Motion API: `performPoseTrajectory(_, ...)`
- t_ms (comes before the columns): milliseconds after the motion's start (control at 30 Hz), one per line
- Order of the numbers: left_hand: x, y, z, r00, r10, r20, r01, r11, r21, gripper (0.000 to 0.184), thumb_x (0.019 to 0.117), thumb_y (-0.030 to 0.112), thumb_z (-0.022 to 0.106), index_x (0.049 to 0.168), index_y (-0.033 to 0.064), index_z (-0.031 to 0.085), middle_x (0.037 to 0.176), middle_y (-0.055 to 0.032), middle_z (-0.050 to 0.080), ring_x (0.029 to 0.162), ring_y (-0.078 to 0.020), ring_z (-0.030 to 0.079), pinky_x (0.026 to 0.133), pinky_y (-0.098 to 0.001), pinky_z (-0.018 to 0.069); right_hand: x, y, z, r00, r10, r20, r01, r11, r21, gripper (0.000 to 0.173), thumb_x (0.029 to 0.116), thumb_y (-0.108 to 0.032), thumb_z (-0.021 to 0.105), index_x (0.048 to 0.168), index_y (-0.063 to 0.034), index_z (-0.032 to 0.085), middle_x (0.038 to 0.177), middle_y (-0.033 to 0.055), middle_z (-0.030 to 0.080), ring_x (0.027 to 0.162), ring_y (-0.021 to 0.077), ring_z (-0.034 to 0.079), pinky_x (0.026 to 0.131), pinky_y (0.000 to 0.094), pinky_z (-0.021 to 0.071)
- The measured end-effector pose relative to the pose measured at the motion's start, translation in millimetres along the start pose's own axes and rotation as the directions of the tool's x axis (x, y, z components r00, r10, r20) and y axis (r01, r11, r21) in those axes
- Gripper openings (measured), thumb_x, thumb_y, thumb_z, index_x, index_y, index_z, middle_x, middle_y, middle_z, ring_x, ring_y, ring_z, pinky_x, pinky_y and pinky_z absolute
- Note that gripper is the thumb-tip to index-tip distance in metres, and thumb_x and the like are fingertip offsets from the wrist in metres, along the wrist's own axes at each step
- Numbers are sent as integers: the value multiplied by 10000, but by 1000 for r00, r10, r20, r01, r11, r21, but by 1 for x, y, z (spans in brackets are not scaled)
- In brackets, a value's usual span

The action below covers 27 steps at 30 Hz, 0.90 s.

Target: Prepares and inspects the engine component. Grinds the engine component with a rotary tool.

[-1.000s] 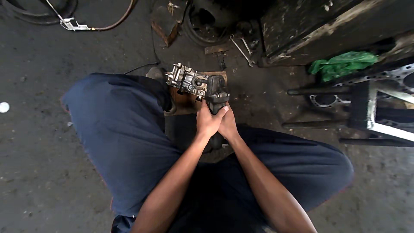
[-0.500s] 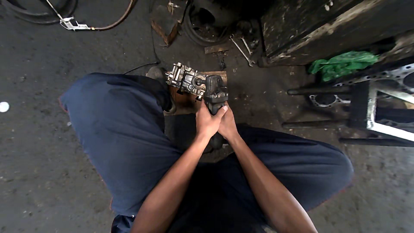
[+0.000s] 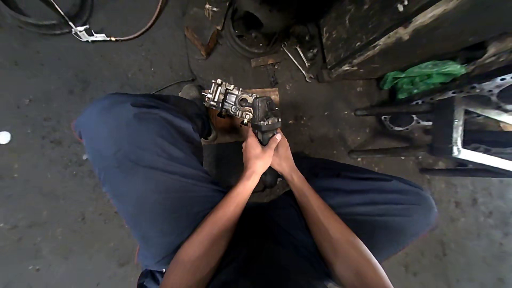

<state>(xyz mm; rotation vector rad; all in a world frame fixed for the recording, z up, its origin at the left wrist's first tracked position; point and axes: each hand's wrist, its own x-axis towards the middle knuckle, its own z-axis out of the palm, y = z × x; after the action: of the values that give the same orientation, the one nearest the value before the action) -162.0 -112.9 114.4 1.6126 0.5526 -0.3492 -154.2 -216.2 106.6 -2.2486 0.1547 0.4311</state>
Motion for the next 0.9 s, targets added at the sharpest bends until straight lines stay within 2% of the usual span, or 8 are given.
performPoseTrajectory(233, -3, 1, 8, 1000, -10, 23, 10, 1000, -4, 649, 885, 387, 818, 1372, 65, 535, 1093, -107, 723, 1033, -196, 708, 941, -435, 583, -5, 5, -5, 1000, -3, -27, 3, 1000, -3, 483, 967, -221, 663, 1391, -34, 526, 1129, 111, 715, 1070, 159, 692, 980, 388, 557)
performPoseTrajectory(567, -3, 1, 5, 1000, -19, 11, 19, 1000, -2, 691, 881, 395, 819, 1407, 62, 518, 1134, -107, 722, 1076, -191, 701, 975, -433, 572, -5, 3, -5, 1000, 4, 5, -4, 1000, -10, 505, 950, -228, 676, 1393, -40, 520, 1130, 98, 711, 1072, 144, 686, 982, 372, 553)
performPoseTrajectory(733, -5, 2, 6, 999, -10, 34, 11, 999, -40, 710, 888, 403, 811, 1421, 46, 506, 1147, -118, 719, 1092, -185, 697, 991, -414, 569, -9, -3, -7, 999, -3, -45, -2, 994, -107, 548, 954, -263, 674, 1410, -9, 508, 1150, 134, 713, 1080, 197, 696, 990, 415, 552)
performPoseTrajectory(900, -5, 1, 4, 999, -17, 39, 19, 999, -32, 702, 892, 399, 803, 1423, 50, 505, 1154, -112, 719, 1100, -187, 695, 1001, -420, 565, -10, -2, -7, 1000, -13, -22, 11, 996, -92, 539, 961, -261, 667, 1411, -12, 506, 1158, 116, 713, 1081, 164, 694, 994, 386, 552)
